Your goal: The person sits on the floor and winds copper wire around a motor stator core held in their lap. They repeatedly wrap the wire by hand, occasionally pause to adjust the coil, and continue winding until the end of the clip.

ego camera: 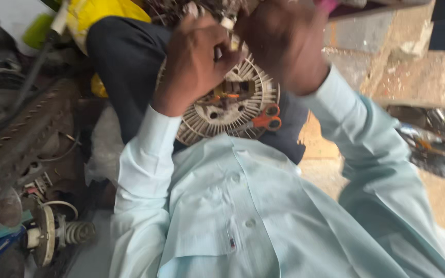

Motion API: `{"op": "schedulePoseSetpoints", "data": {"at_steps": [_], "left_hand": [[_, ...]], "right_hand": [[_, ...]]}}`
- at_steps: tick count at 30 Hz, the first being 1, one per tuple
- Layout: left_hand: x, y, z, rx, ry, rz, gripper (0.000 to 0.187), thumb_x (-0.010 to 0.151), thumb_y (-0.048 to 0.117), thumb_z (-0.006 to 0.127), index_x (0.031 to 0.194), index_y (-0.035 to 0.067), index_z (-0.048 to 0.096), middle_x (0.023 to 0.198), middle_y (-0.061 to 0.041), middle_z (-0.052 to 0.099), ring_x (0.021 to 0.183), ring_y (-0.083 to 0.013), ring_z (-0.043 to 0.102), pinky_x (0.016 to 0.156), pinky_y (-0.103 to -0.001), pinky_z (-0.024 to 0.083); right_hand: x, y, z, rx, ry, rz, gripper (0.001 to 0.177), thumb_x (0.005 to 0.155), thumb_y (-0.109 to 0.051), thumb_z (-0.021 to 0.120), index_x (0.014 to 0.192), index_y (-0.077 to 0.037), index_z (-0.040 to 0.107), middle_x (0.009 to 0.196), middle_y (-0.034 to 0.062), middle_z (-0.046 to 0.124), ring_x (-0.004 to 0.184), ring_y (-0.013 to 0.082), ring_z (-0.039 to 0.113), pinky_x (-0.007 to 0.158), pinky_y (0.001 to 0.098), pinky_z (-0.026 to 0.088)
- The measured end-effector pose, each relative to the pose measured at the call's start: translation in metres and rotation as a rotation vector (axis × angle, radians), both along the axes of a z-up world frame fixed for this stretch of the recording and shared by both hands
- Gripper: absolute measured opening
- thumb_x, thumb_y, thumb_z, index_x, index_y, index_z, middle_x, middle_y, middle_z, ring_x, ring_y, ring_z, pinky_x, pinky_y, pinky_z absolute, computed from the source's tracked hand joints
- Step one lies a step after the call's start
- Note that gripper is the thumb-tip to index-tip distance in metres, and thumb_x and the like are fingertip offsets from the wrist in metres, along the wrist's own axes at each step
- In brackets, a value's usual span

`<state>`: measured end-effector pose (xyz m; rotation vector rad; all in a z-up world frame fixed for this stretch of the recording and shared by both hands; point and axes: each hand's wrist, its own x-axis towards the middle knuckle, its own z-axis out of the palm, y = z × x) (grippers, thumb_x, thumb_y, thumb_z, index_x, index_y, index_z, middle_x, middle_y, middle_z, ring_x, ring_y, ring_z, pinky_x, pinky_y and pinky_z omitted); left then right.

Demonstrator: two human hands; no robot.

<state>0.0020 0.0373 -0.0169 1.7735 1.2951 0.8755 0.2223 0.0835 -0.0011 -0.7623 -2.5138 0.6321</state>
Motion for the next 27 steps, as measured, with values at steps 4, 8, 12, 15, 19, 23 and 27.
{"op": "schedulePoseSetpoints", "data": {"at_steps": [4,8,12,15,19,23,27], "left_hand": [[-0.037,0.005,0.015,-0.26,-0.133,-0.204,0.011,0.093,0.02,0.074,0.099,0.012,0.075,0.104,-0.004,0.075,0.099,-0.0203,0.071,0.089,-0.034,0.055],[0.011,-0.057,0.038,0.379,0.011,-0.023,0.01,0.089,0.007,0.075,0.098,0.005,0.078,0.128,-0.015,0.063,0.124,-0.0376,0.056,0.1,-0.045,0.051],[0.001,-0.045,0.043,0.497,0.055,-0.067,0.012,0.091,0.006,0.077,0.099,0.001,0.07,0.131,-0.014,0.062,0.128,-0.0337,0.058,0.107,-0.048,0.05],[0.002,-0.048,0.04,0.319,-0.134,0.062,0.012,0.094,0.003,0.076,0.101,0.003,0.066,0.128,-0.014,0.064,0.129,-0.033,0.06,0.109,-0.046,0.052],[0.0,-0.03,0.034,0.147,-0.321,0.159,0.01,0.1,0.002,0.074,0.105,0.003,0.065,0.118,-0.011,0.071,0.107,-0.0232,0.071,0.095,-0.036,0.057],[-0.006,-0.03,0.032,0.134,-0.347,0.077,0.007,0.105,0.003,0.069,0.108,0.003,0.063,0.106,-0.008,0.07,0.094,-0.0226,0.073,0.087,-0.032,0.057],[-0.009,-0.025,0.02,0.229,-0.251,0.078,0.007,0.109,0.005,0.067,0.109,0.003,0.061,0.098,-0.007,0.068,0.09,-0.02,0.071,0.082,-0.031,0.055]], "right_hand": [[0.005,-0.061,0.05,0.005,-0.171,0.187,0.018,0.079,-0.012,0.087,0.092,-0.012,0.075,0.074,0.0035,0.062,0.065,0.0196,0.064,0.056,0.0381,0.051],[0.043,-0.029,0.075,0.175,-0.193,-0.034,0.019,0.09,-0.005,0.09,0.105,-0.005,0.078,0.078,0.0043,0.06,0.066,0.0208,0.06,0.055,0.0358,0.044],[0.017,-0.002,0.059,-0.019,0.039,-0.057,0.017,0.089,-0.003,0.09,0.099,-0.007,0.076,0.075,0.0049,0.058,0.059,0.0179,0.056,0.051,0.0327,0.041],[0.016,0.006,0.076,0.105,0.075,-0.12,0.019,0.087,-0.001,0.093,0.094,-0.005,0.076,0.071,0.0063,0.056,0.057,0.0185,0.052,0.051,0.0335,0.038],[0.007,0.0,0.089,0.095,0.084,-0.15,0.021,0.092,-0.005,0.095,0.099,-0.007,0.075,0.072,0.005,0.053,0.06,0.0177,0.054,0.054,0.0322,0.039],[-0.004,-0.004,0.091,0.157,0.102,-0.132,0.024,0.093,-0.006,0.097,0.103,-0.006,0.076,0.077,0.0069,0.054,0.06,0.0197,0.056,0.054,0.0341,0.04],[-0.004,-0.003,0.09,0.111,0.126,-0.145,0.019,0.095,0.002,0.09,0.103,-0.006,0.074,0.079,0.0058,0.059,0.066,0.0175,0.06,0.058,0.0322,0.044]]}}
